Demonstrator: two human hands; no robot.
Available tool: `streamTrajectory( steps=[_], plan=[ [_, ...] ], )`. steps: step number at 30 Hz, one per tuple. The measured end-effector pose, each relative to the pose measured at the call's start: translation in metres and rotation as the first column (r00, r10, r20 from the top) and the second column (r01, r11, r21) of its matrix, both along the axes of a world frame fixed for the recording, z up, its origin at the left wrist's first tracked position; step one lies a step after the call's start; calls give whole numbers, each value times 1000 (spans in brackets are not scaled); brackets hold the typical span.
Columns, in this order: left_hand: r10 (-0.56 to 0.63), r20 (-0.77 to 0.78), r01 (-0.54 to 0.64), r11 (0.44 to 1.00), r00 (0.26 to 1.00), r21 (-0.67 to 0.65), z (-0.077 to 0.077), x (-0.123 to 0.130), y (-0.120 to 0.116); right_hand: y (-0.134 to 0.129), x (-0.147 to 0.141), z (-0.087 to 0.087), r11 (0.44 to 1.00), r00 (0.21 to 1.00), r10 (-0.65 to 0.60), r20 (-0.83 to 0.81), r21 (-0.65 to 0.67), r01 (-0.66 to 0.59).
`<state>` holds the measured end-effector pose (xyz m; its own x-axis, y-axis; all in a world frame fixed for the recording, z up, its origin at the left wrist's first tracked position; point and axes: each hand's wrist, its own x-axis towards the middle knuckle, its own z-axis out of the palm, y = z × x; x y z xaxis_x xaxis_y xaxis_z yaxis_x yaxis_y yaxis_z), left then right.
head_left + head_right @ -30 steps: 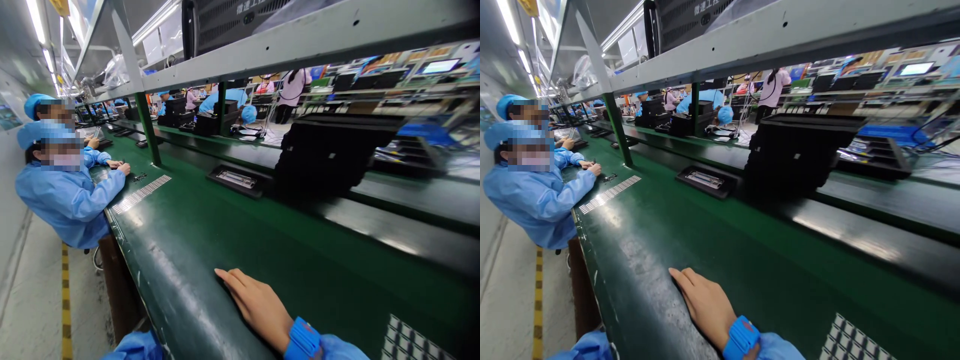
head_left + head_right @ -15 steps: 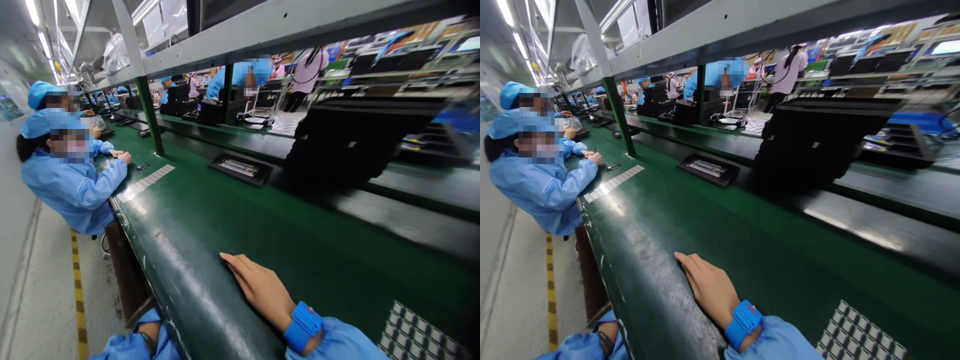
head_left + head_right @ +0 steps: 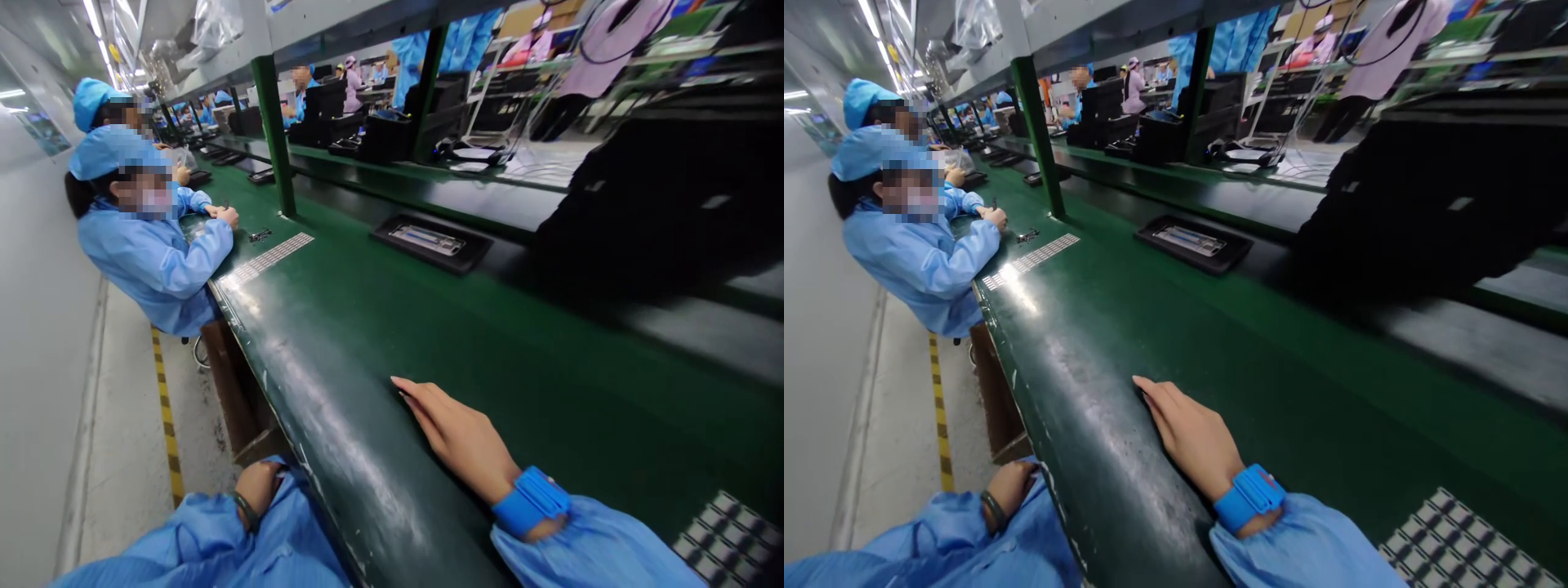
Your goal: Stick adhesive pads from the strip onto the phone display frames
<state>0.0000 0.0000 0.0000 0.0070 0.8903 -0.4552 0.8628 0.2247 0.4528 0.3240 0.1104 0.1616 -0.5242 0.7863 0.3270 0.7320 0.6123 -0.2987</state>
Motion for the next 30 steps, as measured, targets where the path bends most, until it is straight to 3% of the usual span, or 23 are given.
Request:
streamTrajectory(
  steps=[3, 7, 13, 18, 23, 25, 27, 30],
  plan=[
    [19, 19, -20, 998, 1000, 67, 5, -11, -13, 0, -1, 2, 1000, 1000, -3, 4, -12, 3],
    [33, 194, -60, 989, 981, 137, 11, -34, -20, 1, -2, 1, 999, 1000, -13, 11, -31, 13],
    [199, 461, -311, 933, 865, 181, 11, -68, -25, 2, -4, -4, 998, 999, -52, 8, -29, 52],
    [227, 593, -413, 889, 772, 198, 21, -70, -23, 0, -4, -1, 992, 996, -75, 51, -100, 80],
    [183, 629, -459, 833, 755, 309, 40, -60, -20, 0, -3, 0, 987, 993, -94, 67, -122, 101],
    [170, 624, -496, 773, 762, 395, 50, -57, -23, 1, -3, -1, 989, 994, -89, 59, -112, 96],
    [174, 614, -556, 656, 770, 511, 63, -56, -25, 1, -2, -3, 991, 995, -85, 52, -100, 90],
    [211, 614, -645, 356, 761, 677, 92, -66, -14, 3, -1, -4, 993, 996, -79, 44, -84, 82]
  ],
)
